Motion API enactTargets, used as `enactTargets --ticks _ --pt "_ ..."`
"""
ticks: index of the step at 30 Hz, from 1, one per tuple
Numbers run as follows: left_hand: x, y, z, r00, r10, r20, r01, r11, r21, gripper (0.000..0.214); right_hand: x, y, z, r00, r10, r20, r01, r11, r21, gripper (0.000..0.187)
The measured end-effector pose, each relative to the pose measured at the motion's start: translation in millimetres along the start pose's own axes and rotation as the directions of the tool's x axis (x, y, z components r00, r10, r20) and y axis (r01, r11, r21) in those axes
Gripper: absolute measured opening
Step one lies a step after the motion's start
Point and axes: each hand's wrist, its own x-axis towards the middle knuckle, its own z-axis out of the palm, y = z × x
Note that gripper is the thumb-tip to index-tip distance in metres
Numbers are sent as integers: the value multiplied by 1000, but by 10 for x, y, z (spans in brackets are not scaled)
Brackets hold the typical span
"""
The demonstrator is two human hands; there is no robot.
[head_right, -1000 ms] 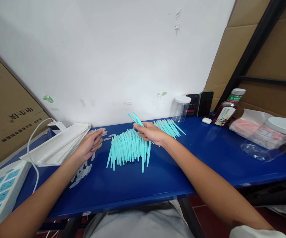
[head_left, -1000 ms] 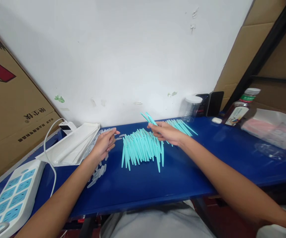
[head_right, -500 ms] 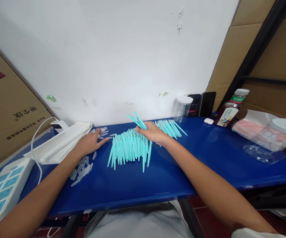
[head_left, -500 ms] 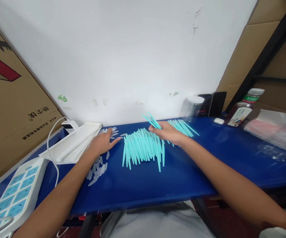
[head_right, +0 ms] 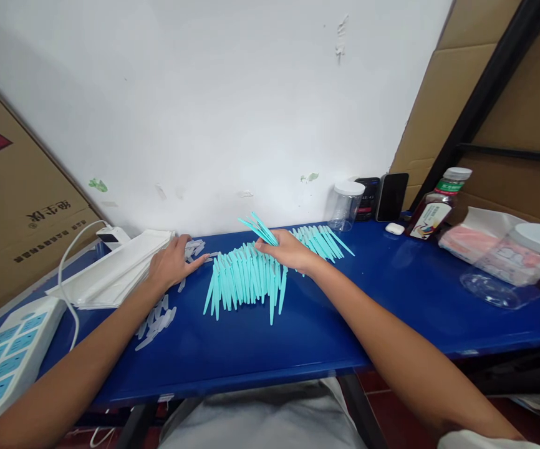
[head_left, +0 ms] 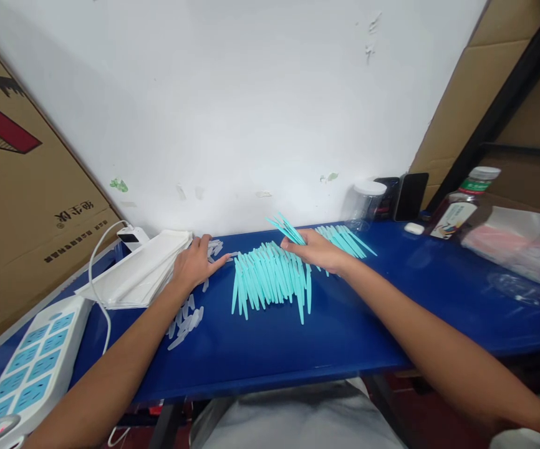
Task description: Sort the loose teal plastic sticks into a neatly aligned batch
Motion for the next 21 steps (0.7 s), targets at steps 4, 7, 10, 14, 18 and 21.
enactTargets --ticks 4,7,10,14,18,21 --pt "51 -42 75 995 -97 31 95 994 58 92 -1 -3 3 1000 -4 -5 4 999 -33 41" --pt "110 -112 129 988 -113 109 105 992 74 91 -6 -15 9 1000 -15 7 15 999 -41 42" --pt "153 -168 148 985 -4 171 -9 997 75 77 -11 -19 10 1000 -14 20 15 999 -42 41" --pt "173 -198 153 978 104 182 -117 991 63 64 -14 -9 0 1000 -9 27 10 999 -39 41" --pt "170 -201 180 977 121 178 -134 989 59 59 -13 -1 -2 999 -17 33 18 999 -30 40" --pt "153 -193 188 979 133 155 -141 989 42 56 -8 -6 0 999 -22 27 22 999 -30 41"
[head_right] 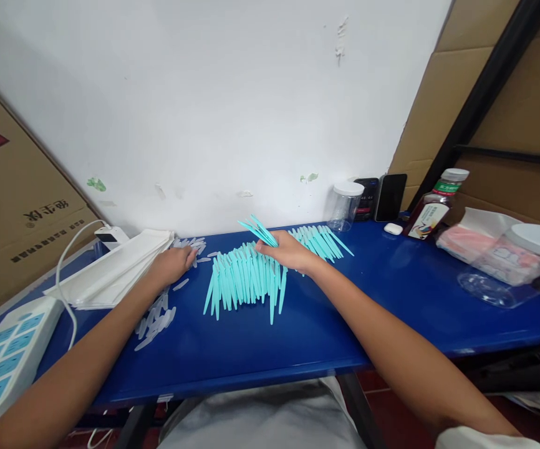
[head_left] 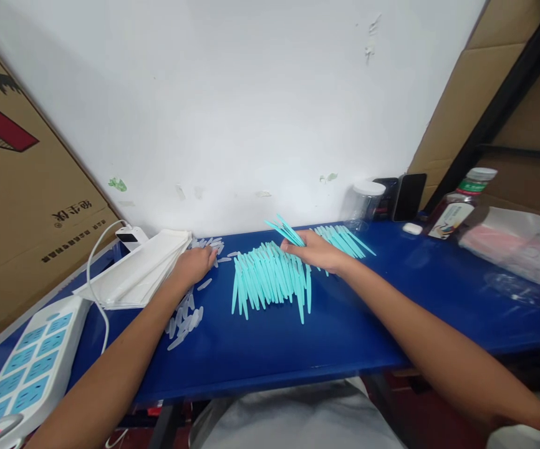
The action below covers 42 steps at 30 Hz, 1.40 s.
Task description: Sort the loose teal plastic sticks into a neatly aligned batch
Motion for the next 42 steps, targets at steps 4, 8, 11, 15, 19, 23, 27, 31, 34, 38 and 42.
enactTargets --ticks 4,8,11,15,19,23,27,31,34,38,42 --pt "-41 19 -59 999 13 -51 -16 998 -67 53 -9 -18 -14 999 -10 37 11 1000 -25 46" --pt "-104 100 -180 988 32 -150 -87 922 -378 53 -39 -33 -22 993 -42 107 52 994 -94 50" --pt "-168 241 -261 991 48 -126 -128 623 -772 49 -52 -30 1 995 -15 101 31 986 -165 53" --pt "-249 445 -314 991 135 -4 -56 382 -923 46 -52 -23 33 989 -5 149 33 981 -192 48" --pt "-300 551 -341 983 180 22 -42 344 -938 46 -47 -34 35 980 -70 188 106 977 -187 44" --pt "-343 610 -398 969 246 -20 -122 409 -904 44 -38 -42 35 964 -103 246 137 982 -127 44" --pt "-379 650 -442 962 257 -97 -230 560 -796 40 -27 -37 30 961 -109 253 154 975 -163 45" --pt "-389 634 -442 951 276 -138 -301 729 -615 38 -18 -25 11 962 -99 255 146 975 -171 46" --pt "-386 611 -434 943 312 -116 -321 766 -557 37 -11 -14 -2 960 -110 259 157 973 -171 45" --pt "-388 603 -441 932 352 -87 -343 778 -527 37 -8 -13 -10 948 -132 289 187 968 -170 44" --pt "-394 604 -457 912 403 -79 -383 767 -514 38 -18 -24 -16 935 -154 321 214 963 -163 43"
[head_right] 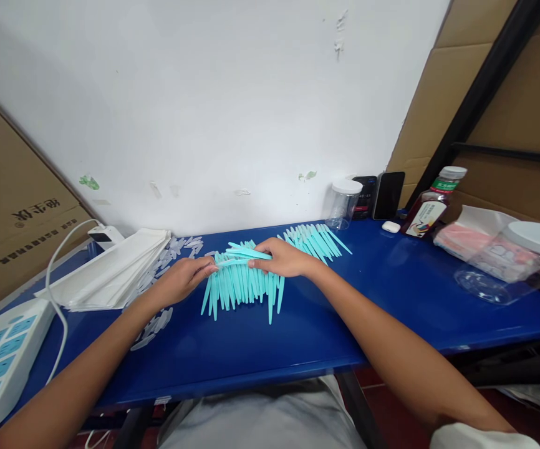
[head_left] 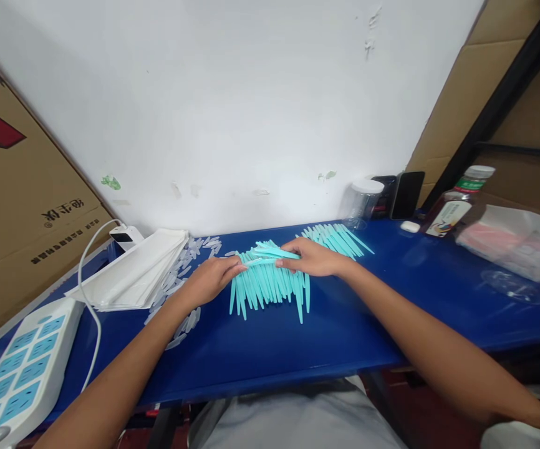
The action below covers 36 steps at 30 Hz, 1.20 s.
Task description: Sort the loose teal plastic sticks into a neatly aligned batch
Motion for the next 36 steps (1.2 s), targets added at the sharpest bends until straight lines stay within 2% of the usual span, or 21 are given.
enactTargets --ticks 8,13,16,20,22,25,27,31,36 --pt "9 48 35 996 58 64 -52 995 -82 41 -24 -51 27 999 -30 45 32 999 -27 41" --pt "11 99 45 998 10 67 2 984 -176 44 -17 -73 38 998 -38 57 37 999 15 40" --pt "16 98 39 999 -31 17 35 958 -284 46 -20 -60 17 999 -16 31 15 999 30 39" --pt "28 38 44 986 -143 -80 82 853 -516 47 -30 -49 -6 1000 28 -7 -28 999 33 40" --pt "33 6 57 975 -209 -72 120 774 -622 45 -30 -55 -5 999 40 -7 -39 999 30 41" --pt "32 -2 78 967 -255 1 170 642 -747 43 -25 -66 8 999 38 21 -39 999 28 42" --pt "27 26 85 969 -245 39 180 585 -791 41 -19 -67 17 999 32 44 -33 999 29 41" --pt "18 100 73 973 -226 52 172 553 -815 38 -16 -57 24 998 21 54 -24 999 48 42" --pt "23 141 40 961 -272 56 177 442 -879 34 -28 -67 22 998 29 53 -33 997 68 44"
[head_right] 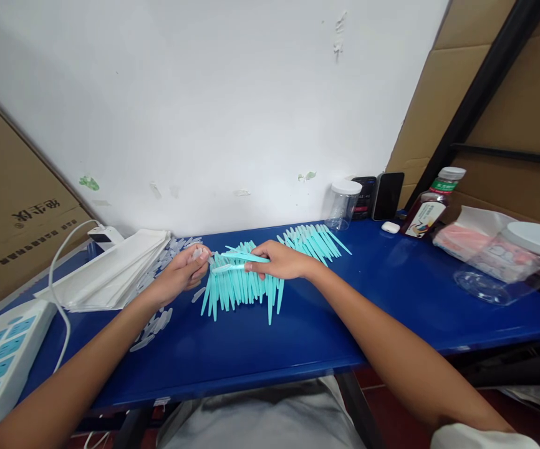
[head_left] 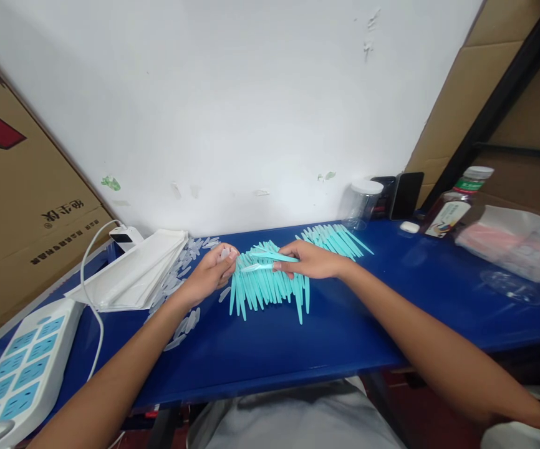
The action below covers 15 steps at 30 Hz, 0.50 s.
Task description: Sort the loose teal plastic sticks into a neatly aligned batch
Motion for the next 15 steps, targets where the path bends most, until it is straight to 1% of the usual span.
enactTargets --ticks 3,6,10,15 --pt "-6 37 16 999 -17 -48 12 995 -103 31 -4 -17 11 1000 -19 20 19 1000 -20 47" --pt "-19 80 48 995 -31 -92 15 985 -172 32 -4 -38 29 998 -56 25 57 997 -44 54" --pt "-26 102 85 991 -41 -125 18 983 -184 34 -1 -62 50 996 -82 20 83 994 -70 60" --pt "-19 76 117 989 -67 -133 42 982 -183 35 8 -72 72 998 -59 -23 57 997 -59 59"
